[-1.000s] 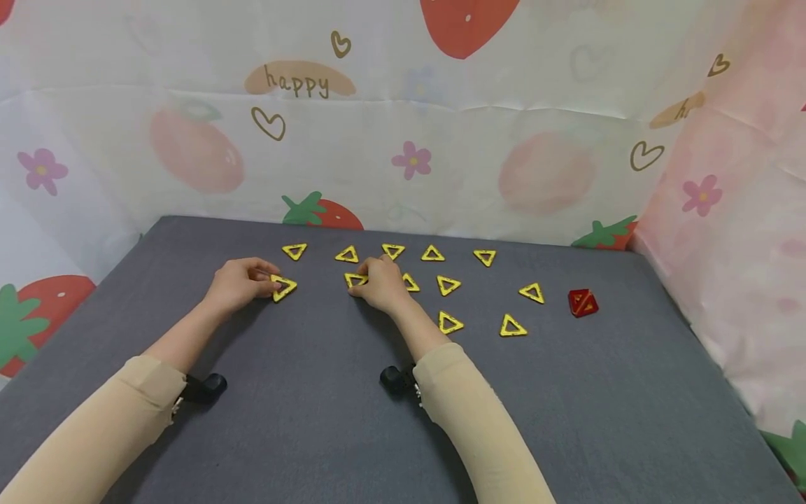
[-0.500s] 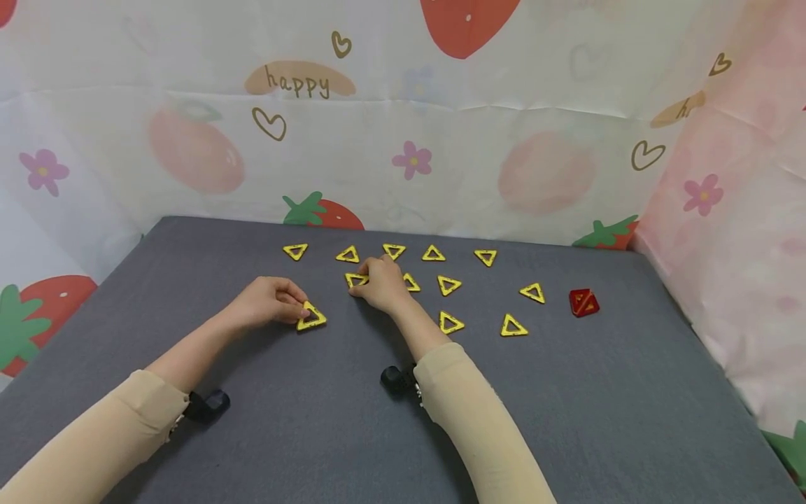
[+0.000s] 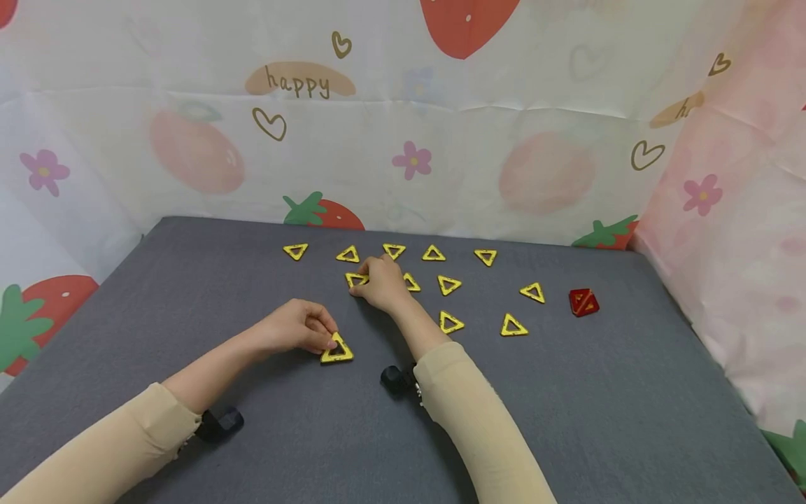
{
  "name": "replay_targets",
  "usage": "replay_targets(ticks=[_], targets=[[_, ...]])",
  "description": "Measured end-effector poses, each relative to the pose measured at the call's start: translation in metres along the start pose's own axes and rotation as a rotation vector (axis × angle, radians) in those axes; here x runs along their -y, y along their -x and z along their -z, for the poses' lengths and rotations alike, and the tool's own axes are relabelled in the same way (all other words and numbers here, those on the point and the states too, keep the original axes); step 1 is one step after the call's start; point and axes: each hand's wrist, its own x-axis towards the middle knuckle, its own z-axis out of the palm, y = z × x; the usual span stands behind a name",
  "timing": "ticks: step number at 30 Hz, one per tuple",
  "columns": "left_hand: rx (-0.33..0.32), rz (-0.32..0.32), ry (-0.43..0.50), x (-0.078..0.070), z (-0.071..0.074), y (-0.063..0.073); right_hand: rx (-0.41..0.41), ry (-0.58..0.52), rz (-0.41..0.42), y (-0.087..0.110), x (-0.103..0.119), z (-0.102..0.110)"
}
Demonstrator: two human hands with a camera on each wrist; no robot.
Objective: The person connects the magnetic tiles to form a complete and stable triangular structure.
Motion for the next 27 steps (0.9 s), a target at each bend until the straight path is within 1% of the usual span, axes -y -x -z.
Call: replay_targets(ticks=[4, 10, 15, 18, 21, 24, 27], targets=[[0.054, 0.005, 0.017, -0.007, -0.015, 0.004, -0.004, -0.007, 0.001, 0.000, -0.001, 0.000], [0.129, 0.008, 0.013, -0.016, -0.040, 0.009, -0.004, -0.020, 0.009, 0.001, -0.001, 0.000], [0.168, -0.001, 0.009, -0.021, -0.053, 0.013, -0.007, -0.024, 0.017, 0.001, -0.001, 0.001], [0.155, 0.000, -0.006, -0.023, -0.059, 0.014, -0.009, -0.024, 0.015, 0.001, -0.001, 0.001], [0.114, 0.006, -0.042, -0.024, -0.064, 0.014, -0.011, -0.025, 0.015, 0.001, -0.002, 0.001], [0.069, 0.001, -0.120, -0.027, -0.067, 0.015, -0.013, -0.024, 0.017, 0.001, -0.002, 0.001], [0.038, -0.034, -0.198, -0.028, -0.070, 0.015, -0.016, -0.026, 0.018, 0.001, -0.003, 0.001]])
